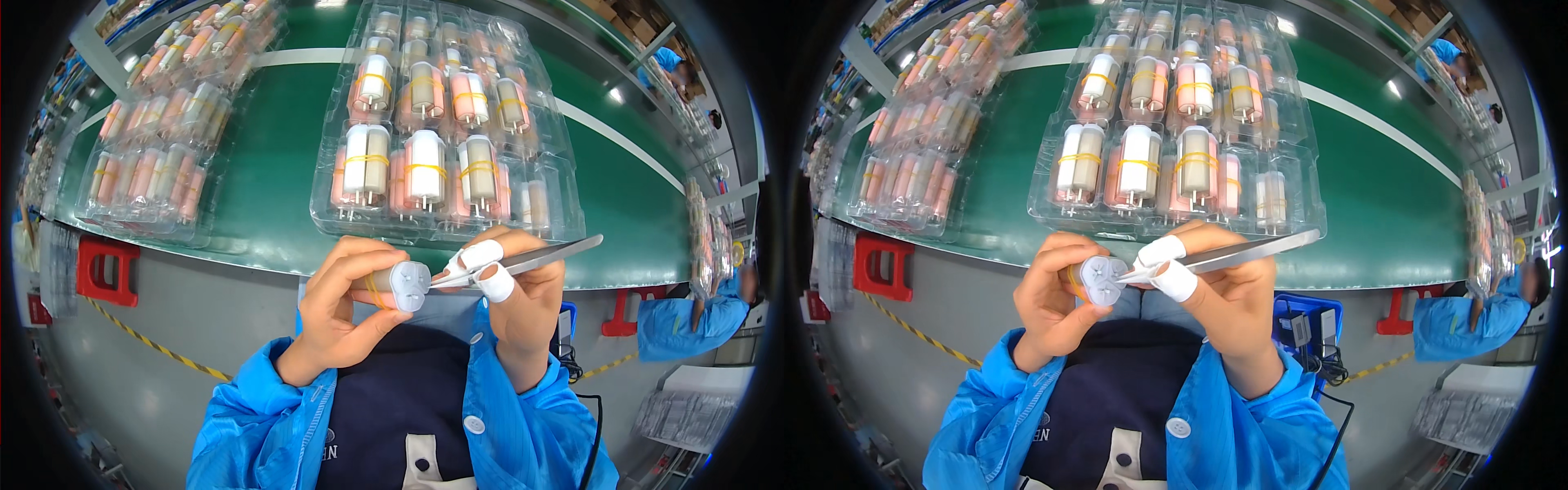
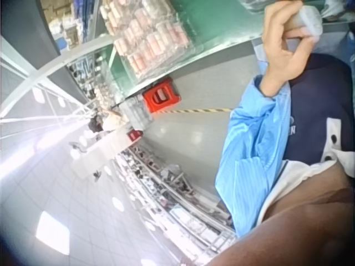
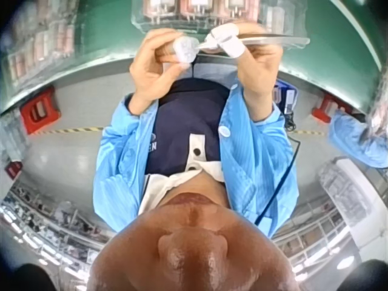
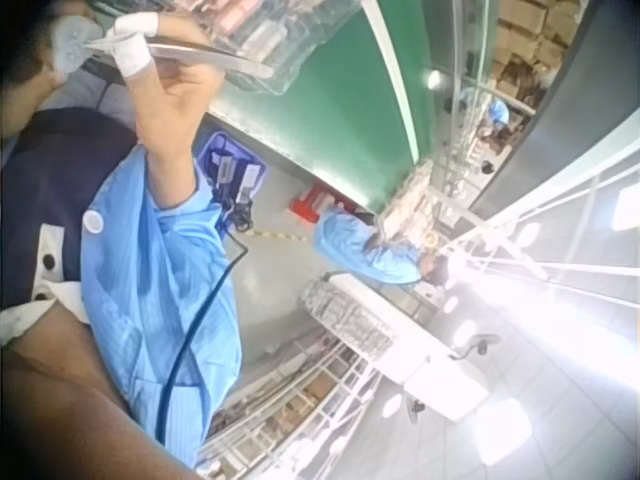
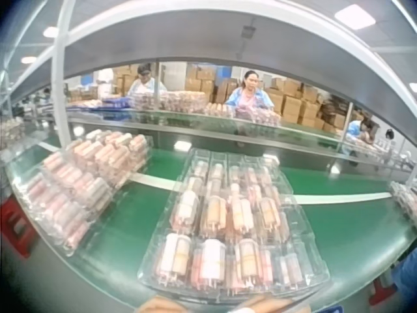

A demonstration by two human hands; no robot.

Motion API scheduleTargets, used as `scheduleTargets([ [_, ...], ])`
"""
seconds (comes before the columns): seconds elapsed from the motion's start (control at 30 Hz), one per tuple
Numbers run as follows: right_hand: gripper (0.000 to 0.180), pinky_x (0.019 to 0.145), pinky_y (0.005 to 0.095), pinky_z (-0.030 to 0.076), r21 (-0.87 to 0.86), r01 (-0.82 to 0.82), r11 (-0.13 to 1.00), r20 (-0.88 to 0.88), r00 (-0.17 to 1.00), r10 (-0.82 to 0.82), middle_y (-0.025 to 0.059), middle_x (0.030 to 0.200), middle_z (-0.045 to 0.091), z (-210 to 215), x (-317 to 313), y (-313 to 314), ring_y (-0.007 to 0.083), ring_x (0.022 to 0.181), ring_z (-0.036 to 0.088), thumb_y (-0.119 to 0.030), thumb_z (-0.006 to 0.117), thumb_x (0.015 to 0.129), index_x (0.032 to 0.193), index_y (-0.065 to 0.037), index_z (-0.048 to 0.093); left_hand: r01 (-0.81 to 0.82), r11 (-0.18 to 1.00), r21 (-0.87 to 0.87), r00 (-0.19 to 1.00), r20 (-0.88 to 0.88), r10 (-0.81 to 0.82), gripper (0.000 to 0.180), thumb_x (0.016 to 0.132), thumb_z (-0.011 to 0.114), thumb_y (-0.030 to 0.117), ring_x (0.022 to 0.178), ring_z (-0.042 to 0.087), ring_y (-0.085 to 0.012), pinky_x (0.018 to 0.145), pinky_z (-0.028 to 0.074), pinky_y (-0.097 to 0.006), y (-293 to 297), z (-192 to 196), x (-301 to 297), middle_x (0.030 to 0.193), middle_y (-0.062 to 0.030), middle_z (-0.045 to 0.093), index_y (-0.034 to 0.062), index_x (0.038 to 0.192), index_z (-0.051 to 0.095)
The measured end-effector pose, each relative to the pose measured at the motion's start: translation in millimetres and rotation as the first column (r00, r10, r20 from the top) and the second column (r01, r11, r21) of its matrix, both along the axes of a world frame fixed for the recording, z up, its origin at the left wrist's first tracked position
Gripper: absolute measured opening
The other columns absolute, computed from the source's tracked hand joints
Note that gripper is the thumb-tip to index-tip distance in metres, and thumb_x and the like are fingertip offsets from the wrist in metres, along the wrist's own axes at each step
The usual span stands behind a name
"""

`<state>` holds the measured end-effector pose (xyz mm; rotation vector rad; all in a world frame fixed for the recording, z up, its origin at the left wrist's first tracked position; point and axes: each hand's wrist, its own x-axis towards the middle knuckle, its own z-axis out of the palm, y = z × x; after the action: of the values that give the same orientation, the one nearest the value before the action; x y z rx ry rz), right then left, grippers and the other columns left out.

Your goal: The person uses tweezers to insert small white components into the top of cylindrical objects wrapped in rubber bands. The person handles the items one at a time, picking them from a clear plastic tray, performing the insertion, and placing them back into the tray.

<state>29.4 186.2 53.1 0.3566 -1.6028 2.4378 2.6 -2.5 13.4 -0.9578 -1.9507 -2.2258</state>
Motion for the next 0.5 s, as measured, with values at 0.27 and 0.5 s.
scheduleTargets([
  [0.27,0.016,0.076,0.0326,0.052,0.093,0.061,0.994,-0.048,0.997,-0.056,0.0162,0.092,0.063,1,5,-3,0.0211,0.085,0.064,0.003,0.063,0.08,0.096,0.005,0.062,0.063,0.998,-0.027,0.998,0.034,-0.062,0.056,0.086,0.064,0.03,0.101,0.057,-0.0224,0.084,0.047,-0.032,-4,-5,-5,0.111,-0.02,0.055,-0.0076,0.124,0.047],
  [0.5,0.015,0.076,0.0329,0.052,0.027,0.067,0.997,-0.051,0.997,-0.066,0.0156,0.092,0.062,3,9,-6,0.0212,0.085,0.064,0.001,0.063,0.08,0.095,0.005,0.062,0.27,0.931,0.244,0.868,0.358,-0.345,0.053,0.097,0.044,0.033,0.114,0.054,-0.0238,0.095,0.044,-0.036,-4,6,0,0.12,-0.0204,0.056,-0.0051,0.134,0.037],
])
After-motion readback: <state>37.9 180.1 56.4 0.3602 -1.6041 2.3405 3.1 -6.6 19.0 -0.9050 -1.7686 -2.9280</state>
